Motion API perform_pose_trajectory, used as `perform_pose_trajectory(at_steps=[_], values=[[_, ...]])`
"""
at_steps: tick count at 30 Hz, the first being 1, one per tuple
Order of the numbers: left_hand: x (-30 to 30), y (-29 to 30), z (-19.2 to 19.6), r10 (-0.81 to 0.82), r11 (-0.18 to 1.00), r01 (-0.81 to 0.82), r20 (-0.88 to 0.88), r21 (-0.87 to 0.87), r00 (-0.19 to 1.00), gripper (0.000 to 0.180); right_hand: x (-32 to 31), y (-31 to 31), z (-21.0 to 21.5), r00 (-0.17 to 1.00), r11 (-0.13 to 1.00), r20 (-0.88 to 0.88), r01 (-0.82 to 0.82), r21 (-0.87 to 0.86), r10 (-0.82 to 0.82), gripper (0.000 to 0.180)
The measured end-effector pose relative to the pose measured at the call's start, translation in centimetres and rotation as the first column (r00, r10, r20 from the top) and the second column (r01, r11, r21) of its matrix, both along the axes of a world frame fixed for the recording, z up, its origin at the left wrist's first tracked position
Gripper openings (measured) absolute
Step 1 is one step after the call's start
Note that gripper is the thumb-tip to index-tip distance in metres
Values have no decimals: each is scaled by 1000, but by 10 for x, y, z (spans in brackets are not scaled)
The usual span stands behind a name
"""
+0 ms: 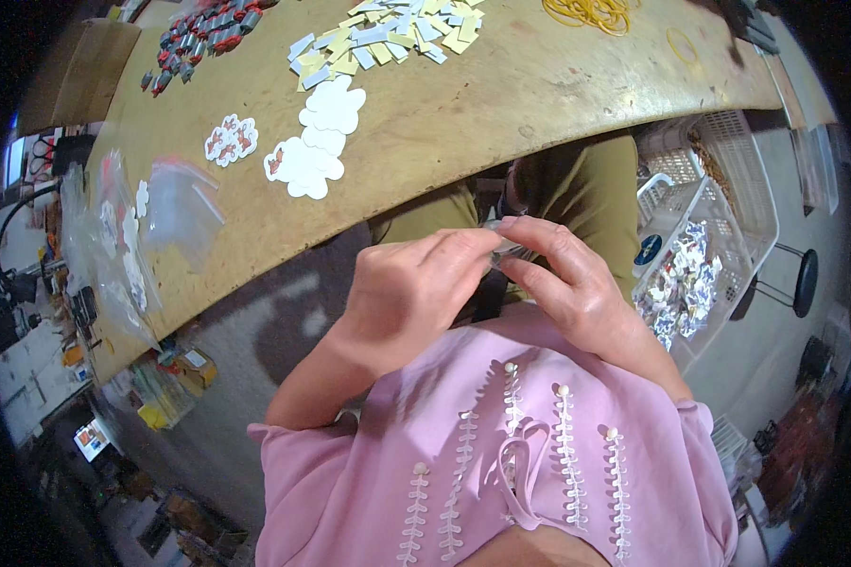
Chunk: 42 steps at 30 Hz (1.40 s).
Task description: The person assembles small craft kits by placing white flower-shaped cutouts, red and gray components, and yellow rectangular pieces into clear plastic bags. The person handles items one at a time, folds the bags, and places them on the table.
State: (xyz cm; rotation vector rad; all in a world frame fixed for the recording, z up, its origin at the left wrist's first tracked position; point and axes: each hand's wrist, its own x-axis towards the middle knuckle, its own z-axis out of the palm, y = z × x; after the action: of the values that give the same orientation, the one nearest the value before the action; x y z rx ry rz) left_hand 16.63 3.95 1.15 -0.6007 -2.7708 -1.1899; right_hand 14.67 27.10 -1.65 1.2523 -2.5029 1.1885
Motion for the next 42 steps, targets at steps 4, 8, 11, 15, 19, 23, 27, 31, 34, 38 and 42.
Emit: perform_pose_trajectory(at_steps=[4,8,11,15,19,23,27,31,34,38,42], values=[[-8,-14,12,104,990,-105,14,90,994,18,0,3,-2,1000,1000,-13,12,10,-12,23],[-20,-26,26,238,967,-243,70,77,969,8,-6,6,-9,996,999,-83,23,44,-19,24],[-37,-36,20,227,956,-240,89,170,970,4,-9,8,-10,998,996,-57,40,81,-36,26],[-92,-47,37,176,982,-175,5,-64,984,10,-3,13,-5,995,997,66,73,26,-75,26],[-187,-88,8,247,965,-260,-233,-27,940,16,-3,11,-15,988,993,96,115,36,-118,24],[-265,-132,-16,271,900,-382,-415,-212,869,24,-1,16,-18,986,990,90,137,35,-140,23],[-288,-129,-23,269,817,-419,-381,-397,885,25,-2,22,-17,982,986,89,163,28,-165,24],[-276,-128,-10,303,803,-389,-252,-452,919,22,-6,26,-16,980,984,87,180,-12,-179,25],[-256,-133,3,309,799,-368,-199,-476,930,25,-12,28,-16,987,987,42,156,-40,-154,26],[-188,-85,25,258,917,-291,150,272,954,15,-15,27,-3,991,989,5,137,-53,-137,25],[-88,-6,34,-98,858,16,133,514,986,13,-14,21,6,994,990,8,111,-87,-111,24]])
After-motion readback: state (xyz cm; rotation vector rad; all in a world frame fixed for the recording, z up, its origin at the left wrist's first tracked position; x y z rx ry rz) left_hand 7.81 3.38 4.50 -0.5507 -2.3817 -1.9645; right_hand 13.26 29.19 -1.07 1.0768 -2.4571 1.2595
